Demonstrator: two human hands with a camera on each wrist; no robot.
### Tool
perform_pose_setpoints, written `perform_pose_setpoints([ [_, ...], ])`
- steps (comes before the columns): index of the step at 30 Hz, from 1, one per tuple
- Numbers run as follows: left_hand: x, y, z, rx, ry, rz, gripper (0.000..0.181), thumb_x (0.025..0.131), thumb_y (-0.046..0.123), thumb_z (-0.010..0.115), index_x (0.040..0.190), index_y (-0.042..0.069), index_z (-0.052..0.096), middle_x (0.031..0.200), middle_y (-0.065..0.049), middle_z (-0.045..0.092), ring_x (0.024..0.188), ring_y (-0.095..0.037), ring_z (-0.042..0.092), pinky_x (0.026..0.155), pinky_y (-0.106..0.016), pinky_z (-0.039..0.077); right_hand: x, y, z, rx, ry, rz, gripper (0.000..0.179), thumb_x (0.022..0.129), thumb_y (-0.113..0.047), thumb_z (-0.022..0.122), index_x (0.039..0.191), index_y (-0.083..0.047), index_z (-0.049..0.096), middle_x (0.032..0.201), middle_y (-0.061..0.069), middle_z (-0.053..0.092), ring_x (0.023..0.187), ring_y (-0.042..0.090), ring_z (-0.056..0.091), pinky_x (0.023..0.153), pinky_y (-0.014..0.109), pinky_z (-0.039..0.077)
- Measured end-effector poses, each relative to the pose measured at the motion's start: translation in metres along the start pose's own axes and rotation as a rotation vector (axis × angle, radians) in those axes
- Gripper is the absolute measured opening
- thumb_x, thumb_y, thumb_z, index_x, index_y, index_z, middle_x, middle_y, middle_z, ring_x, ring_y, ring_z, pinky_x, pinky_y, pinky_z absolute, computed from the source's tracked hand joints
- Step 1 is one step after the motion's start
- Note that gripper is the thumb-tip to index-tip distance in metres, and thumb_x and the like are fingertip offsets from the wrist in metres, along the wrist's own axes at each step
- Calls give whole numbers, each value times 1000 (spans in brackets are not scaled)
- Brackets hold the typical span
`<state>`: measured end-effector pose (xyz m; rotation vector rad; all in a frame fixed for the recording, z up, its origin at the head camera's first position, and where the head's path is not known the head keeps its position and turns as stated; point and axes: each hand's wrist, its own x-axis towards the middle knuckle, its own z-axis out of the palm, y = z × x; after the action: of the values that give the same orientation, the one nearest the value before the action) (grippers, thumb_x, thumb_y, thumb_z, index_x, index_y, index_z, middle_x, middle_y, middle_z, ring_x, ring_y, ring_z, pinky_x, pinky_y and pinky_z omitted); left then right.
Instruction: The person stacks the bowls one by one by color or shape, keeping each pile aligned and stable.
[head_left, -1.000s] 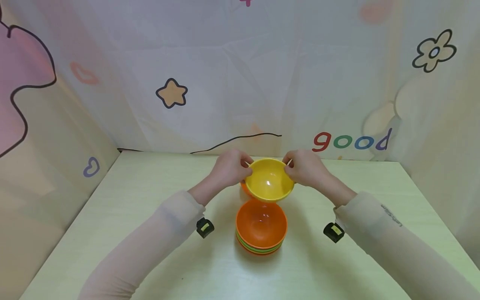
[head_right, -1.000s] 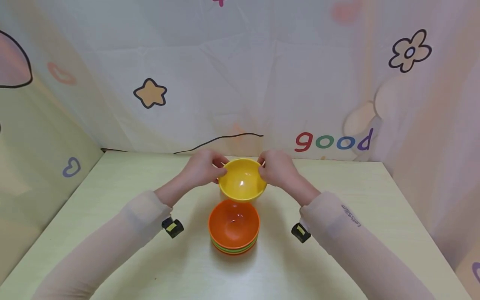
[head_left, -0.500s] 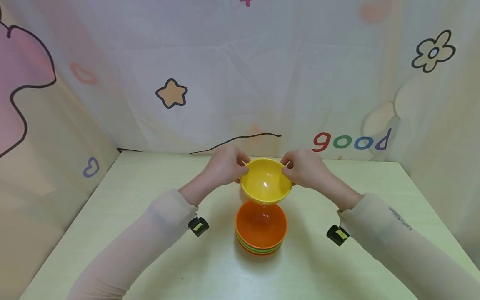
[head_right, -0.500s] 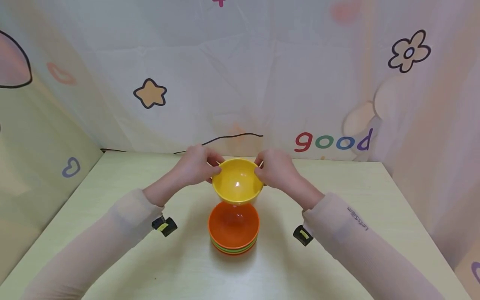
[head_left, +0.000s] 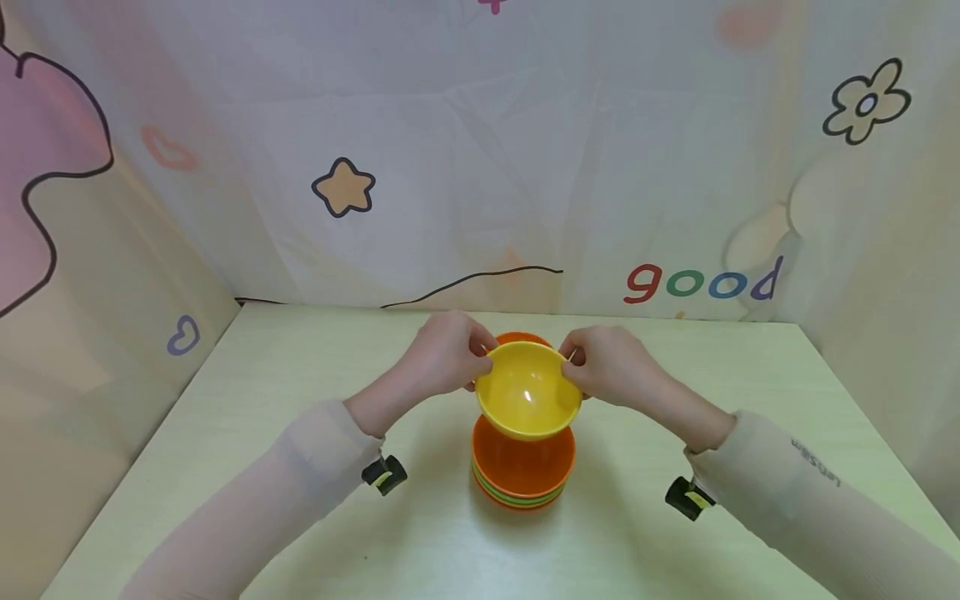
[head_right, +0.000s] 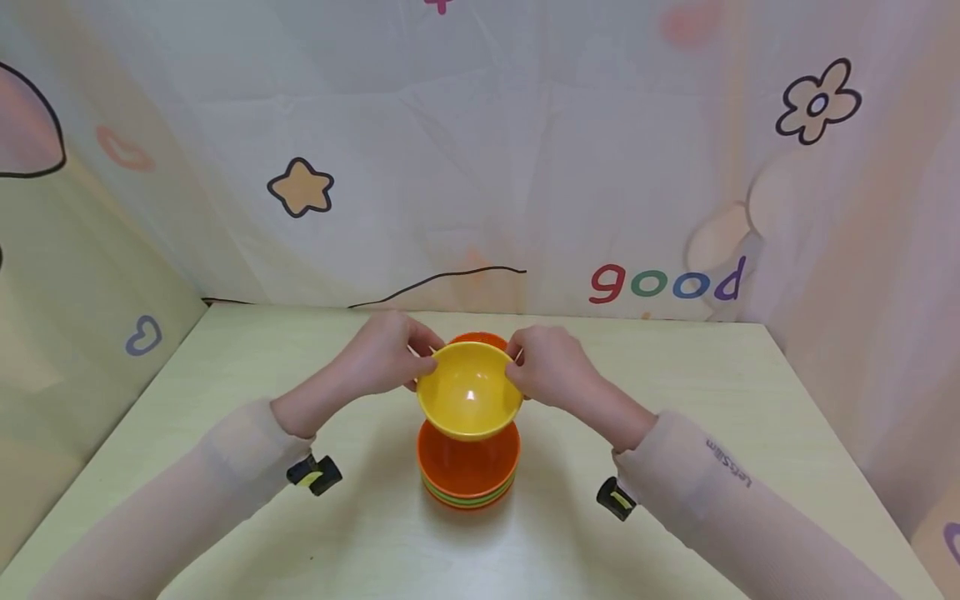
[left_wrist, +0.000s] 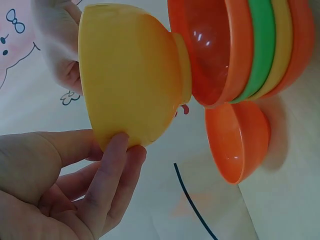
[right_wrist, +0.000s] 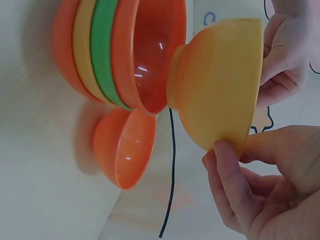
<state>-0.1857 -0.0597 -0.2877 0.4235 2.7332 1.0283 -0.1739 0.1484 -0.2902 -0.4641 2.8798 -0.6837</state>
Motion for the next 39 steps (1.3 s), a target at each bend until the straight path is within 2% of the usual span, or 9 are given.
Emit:
perform_pose_setpoints([
  [6, -6, -4, 5, -10, -26, -6, 24, 82, 5, 64, 106, 3, 68, 84, -6, 63, 56, -12, 62, 53, -19, 52, -7, 0, 6, 11, -1, -17, 11, 83, -8, 60, 91, -2, 64, 70, 4, 59, 51, 10, 57, 52, 20, 50],
  [14, -12, -11, 12, -36, -43, -4, 23, 82, 4, 63, 105, 3, 68, 81, -5, 63, 55, -12, 61, 52, -20, 52, -14, -2, 12, 15, -19, 2, 10, 83, -8, 61, 92, -3, 64, 70, 3, 59, 52, 9, 56, 51, 20, 50],
  [22, -15, -17, 22, -45, -44, 20, 22, 82, 4, 63, 103, 3, 69, 80, -5, 62, 54, -11, 60, 51, -20, 51, -16, 3, 21, 28, -41, 18, 7, 82, -8, 62, 88, -5, 64, 68, 2, 57, 50, 10, 55, 50, 19, 49],
  [30, -16, -23, 30, -43, -55, 12, 22, 82, 4, 64, 103, 3, 69, 80, -4, 61, 56, -11, 60, 51, -19, 51, -19, 6, 27, 34, -41, 9, 4, 81, -7, 62, 85, -6, 63, 66, 2, 55, 48, 10, 53, 49, 19, 49],
  [39, -18, -27, 33, -39, -66, 13, 22, 82, 5, 64, 103, 4, 69, 81, -4, 61, 60, -12, 59, 52, -19, 51, -19, 7, 33, 31, -47, 9, 4, 80, -6, 63, 84, -6, 63, 66, 1, 55, 47, 10, 52, 48, 19, 48],
])
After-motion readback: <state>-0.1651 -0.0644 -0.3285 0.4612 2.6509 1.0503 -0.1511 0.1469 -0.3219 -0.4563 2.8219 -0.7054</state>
